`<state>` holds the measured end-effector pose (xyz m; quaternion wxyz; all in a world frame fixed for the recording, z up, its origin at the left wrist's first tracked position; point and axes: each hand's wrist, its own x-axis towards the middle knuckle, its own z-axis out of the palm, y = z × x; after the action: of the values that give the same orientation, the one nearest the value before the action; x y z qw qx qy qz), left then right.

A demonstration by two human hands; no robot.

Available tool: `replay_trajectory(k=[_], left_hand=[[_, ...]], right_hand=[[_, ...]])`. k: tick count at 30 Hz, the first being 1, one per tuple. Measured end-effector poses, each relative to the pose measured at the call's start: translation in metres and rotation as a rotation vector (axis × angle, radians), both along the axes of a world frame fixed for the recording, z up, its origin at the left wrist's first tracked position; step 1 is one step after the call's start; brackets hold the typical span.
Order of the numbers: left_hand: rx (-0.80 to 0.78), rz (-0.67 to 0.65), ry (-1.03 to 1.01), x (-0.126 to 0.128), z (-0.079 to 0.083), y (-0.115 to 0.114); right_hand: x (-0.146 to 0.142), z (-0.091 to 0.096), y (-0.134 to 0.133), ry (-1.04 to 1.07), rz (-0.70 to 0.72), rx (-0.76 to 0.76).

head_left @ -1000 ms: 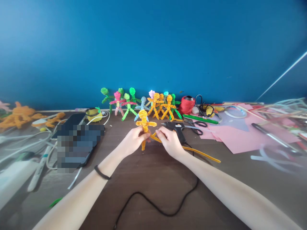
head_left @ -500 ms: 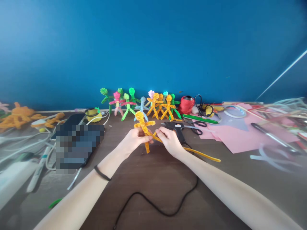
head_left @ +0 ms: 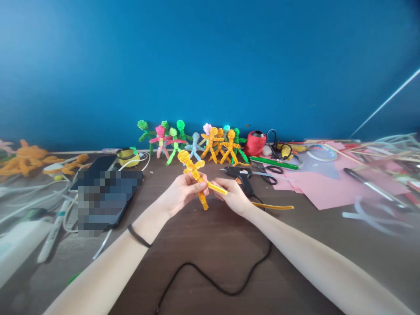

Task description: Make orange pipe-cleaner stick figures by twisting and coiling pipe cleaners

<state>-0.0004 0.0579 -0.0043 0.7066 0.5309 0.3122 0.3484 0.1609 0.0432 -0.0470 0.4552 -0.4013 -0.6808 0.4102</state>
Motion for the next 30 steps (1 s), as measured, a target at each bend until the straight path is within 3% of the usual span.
replay_trajectory(k=[8, 16, 23, 30], left_hand=[[0.066, 0.192, 0.016, 0.006, -0.005, -0.001], [0.434, 0.352, 0.452, 0.003, -0.01, 0.001], [0.659, 0.3, 0.752, -0.001, -0.008, 0.003], [0.608, 0.181, 0.673, -0.007, -0.008, 0.01]], right_hand=[[-0.008, -0.003, -0.007, -0.311, -0.069, 0.164], [-0.012, -0.006, -0.013, -0.54, -0.059, 0.275], [-0.011, -0.007, -0.013, -0.563, -0.196, 0.353], [-0.007, -0.003, -0.008, -0.378, -0.353, 0.259]])
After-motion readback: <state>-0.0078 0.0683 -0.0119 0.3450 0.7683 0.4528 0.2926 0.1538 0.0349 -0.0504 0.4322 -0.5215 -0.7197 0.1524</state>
